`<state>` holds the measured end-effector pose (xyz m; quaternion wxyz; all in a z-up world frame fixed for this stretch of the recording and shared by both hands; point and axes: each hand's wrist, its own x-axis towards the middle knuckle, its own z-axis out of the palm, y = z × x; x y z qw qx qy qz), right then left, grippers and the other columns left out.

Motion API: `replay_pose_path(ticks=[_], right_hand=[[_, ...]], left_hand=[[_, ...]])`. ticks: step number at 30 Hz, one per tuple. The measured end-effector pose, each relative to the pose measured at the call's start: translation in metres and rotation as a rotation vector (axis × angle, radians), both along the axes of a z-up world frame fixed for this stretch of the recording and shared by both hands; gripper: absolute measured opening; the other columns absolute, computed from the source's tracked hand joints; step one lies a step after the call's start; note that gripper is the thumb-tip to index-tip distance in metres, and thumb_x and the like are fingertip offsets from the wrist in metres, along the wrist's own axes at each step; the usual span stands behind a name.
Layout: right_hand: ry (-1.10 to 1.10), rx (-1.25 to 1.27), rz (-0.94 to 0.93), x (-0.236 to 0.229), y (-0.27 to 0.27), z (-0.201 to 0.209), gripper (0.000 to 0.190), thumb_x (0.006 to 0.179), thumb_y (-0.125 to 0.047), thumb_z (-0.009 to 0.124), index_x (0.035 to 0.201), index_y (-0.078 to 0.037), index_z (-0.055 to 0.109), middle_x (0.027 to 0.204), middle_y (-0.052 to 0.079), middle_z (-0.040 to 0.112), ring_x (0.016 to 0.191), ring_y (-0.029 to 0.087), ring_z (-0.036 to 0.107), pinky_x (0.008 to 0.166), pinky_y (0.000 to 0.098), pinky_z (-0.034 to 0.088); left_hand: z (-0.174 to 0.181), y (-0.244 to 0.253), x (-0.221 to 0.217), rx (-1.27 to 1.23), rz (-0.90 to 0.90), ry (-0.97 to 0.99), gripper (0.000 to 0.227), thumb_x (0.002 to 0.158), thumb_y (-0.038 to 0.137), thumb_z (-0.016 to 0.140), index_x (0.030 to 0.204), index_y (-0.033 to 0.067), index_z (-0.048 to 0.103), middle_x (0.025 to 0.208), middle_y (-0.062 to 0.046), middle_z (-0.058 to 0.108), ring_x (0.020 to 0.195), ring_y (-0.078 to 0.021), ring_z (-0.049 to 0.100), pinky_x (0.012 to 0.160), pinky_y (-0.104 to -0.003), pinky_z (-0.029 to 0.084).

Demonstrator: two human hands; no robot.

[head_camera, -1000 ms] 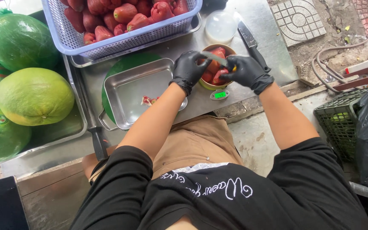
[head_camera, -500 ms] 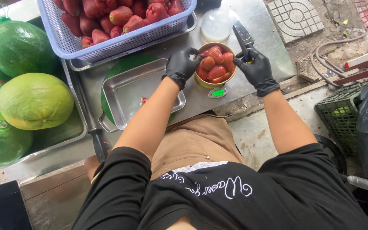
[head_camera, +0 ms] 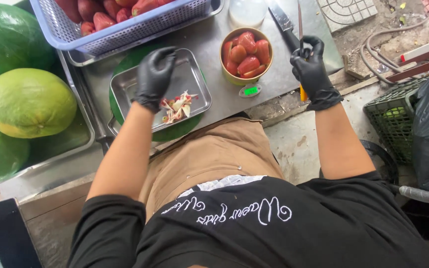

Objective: Slicing wax apples for takeout preparation using a paring knife.

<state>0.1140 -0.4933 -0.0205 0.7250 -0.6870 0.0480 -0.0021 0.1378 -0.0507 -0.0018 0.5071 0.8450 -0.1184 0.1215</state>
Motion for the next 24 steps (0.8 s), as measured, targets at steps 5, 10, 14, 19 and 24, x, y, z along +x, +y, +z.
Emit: replay_pose_path(ticks=[5, 10, 14, 19, 24], right_hand=[[0.132, 0.044, 0.128, -0.03, 0.032, 0.003, 0.043, 0.096, -0.003, 0.054, 0.138, -0.007, 0.044, 0.092, 0.002, 0.057, 0.062, 0.01, 0.051, 0.053, 0.0258, 0.043], [0.259, 0.341, 0.408, -0.062, 0.117, 0.001, 0.046, 0.102, -0.013, 0.047, 0.147, -0.003, 0.05, 0.093, 0.006, 0.059, 0.07, 0.012, 0.056, 0.062, 0.0259, 0.047], [0.425, 0.427, 0.617, -0.086, 0.178, 0.001, 0.059, 0.104, -0.023, 0.046, 0.16, -0.012, 0.035, 0.09, 0.006, 0.062, 0.065, 0.012, 0.056, 0.061, 0.0256, 0.05], [0.468, 0.466, 0.751, -0.107, 0.212, -0.037, 0.055, 0.108, -0.022, 0.05, 0.162, -0.011, 0.041, 0.088, 0.004, 0.059, 0.061, 0.01, 0.051, 0.055, 0.0226, 0.044], [-0.433, -0.575, 0.249, -0.073, 0.176, -0.034, 0.041, 0.093, -0.006, 0.077, 0.131, -0.002, 0.062, 0.097, 0.006, 0.068, 0.088, 0.018, 0.066, 0.082, 0.032, 0.055]], left_hand=[[-0.009, 0.069, -0.053, -0.04, 0.136, 0.088, 0.022, 0.103, 0.02, 0.069, 0.118, 0.0035, 0.074, 0.113, -0.01, 0.076, 0.107, -0.0191, 0.071, 0.096, -0.032, 0.054], [-0.005, 0.1, -0.099, 0.037, 0.182, 0.062, 0.023, 0.104, 0.018, 0.069, 0.119, 0.0008, 0.073, 0.116, -0.013, 0.075, 0.111, -0.0196, 0.07, 0.099, -0.033, 0.053], [0.005, 0.095, -0.114, 0.007, 0.179, 0.134, 0.025, 0.102, 0.018, 0.068, 0.121, 0.0018, 0.073, 0.117, -0.014, 0.074, 0.11, -0.0237, 0.069, 0.096, -0.034, 0.053], [0.026, 0.105, -0.109, 0.013, 0.234, 0.15, 0.027, 0.1, 0.021, 0.068, 0.12, 0.0043, 0.073, 0.12, -0.013, 0.074, 0.112, -0.0242, 0.071, 0.095, -0.035, 0.054], [0.028, 0.113, -0.1, 0.016, 0.197, 0.088, 0.029, 0.1, 0.021, 0.068, 0.124, 0.005, 0.072, 0.125, -0.015, 0.073, 0.12, -0.0265, 0.068, 0.105, -0.037, 0.051]])
